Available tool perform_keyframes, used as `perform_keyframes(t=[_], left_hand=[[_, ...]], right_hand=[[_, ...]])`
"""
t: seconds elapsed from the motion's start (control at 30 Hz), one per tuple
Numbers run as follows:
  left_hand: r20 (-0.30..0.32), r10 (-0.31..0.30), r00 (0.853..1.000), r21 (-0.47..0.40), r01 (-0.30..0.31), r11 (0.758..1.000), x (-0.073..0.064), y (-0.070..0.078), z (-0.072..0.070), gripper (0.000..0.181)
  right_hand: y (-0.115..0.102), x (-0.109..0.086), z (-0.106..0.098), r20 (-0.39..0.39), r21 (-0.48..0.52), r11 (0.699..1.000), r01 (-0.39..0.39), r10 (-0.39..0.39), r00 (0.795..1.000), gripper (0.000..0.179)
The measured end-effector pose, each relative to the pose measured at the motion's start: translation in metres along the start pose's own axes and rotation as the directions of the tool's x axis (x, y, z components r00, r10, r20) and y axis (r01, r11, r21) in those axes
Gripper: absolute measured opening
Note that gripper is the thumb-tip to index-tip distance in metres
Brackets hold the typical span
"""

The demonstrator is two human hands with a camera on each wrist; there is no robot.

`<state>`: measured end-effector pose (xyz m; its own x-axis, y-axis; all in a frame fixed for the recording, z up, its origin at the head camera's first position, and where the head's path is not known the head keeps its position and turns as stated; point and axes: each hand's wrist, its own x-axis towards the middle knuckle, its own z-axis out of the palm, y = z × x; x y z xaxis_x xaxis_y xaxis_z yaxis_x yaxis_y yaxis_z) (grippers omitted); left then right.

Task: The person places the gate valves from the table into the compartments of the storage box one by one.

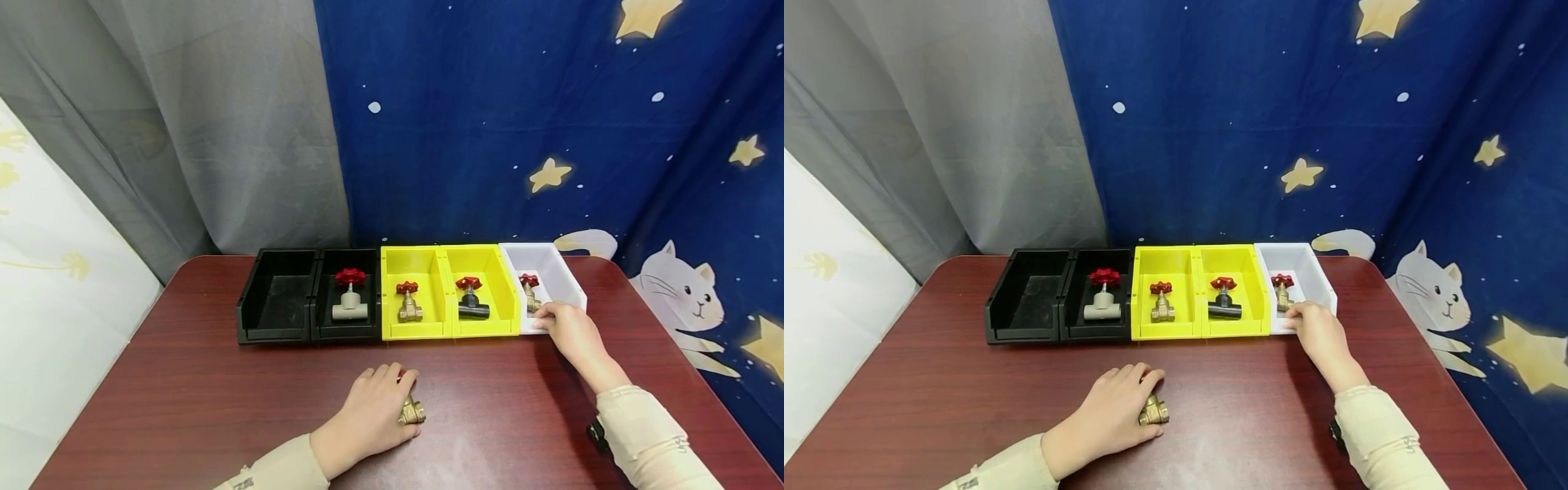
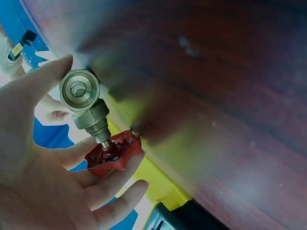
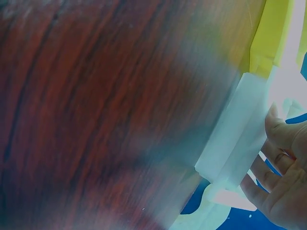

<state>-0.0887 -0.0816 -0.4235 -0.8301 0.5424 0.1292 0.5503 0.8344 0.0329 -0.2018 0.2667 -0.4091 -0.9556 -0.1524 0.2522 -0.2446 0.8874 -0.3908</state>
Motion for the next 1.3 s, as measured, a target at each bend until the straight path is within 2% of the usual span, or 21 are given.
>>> perform_keyframes(t=[0.43, 0.77, 0.93, 1.13, 1.3], left_hand=[[-0.027, 0.044, 0.999, -0.025, -0.045, 0.999, 0.002, -0.004, 0.000, 0.064], [-0.094, 0.150, 0.984, 0.032, -0.148, 0.989, 0.001, -0.009, 0.001, 0.065], [-0.138, 0.178, 0.974, 0.033, -0.175, 0.984, -0.001, -0.011, -0.006, 0.067], [-0.163, 0.188, 0.969, -0.015, -0.193, 0.981, -0.006, -0.015, -0.020, 0.071], [-0.197, 0.201, 0.959, -0.005, -0.206, 0.979, -0.013, -0.018, -0.028, 0.072]], right_hand=[[-0.001, 0.001, -0.001, -0.002, -0.006, 1.000, 0.009, -0.009, 1.000, 0.004], [0.000, 0.000, -0.001, -0.013, -0.001, 1.000, 0.021, -0.021, 1.000, 0.004], [0.000, 0.000, -0.001, -0.012, -0.004, 1.000, 0.020, -0.020, 1.000, 0.004], [0.001, 0.002, -0.001, -0.005, -0.006, 1.000, 0.015, -0.015, 1.000, 0.004], [0.001, 0.001, 0.000, 0.000, -0.007, 1.000, 0.006, -0.006, 1.000, 0.004]])
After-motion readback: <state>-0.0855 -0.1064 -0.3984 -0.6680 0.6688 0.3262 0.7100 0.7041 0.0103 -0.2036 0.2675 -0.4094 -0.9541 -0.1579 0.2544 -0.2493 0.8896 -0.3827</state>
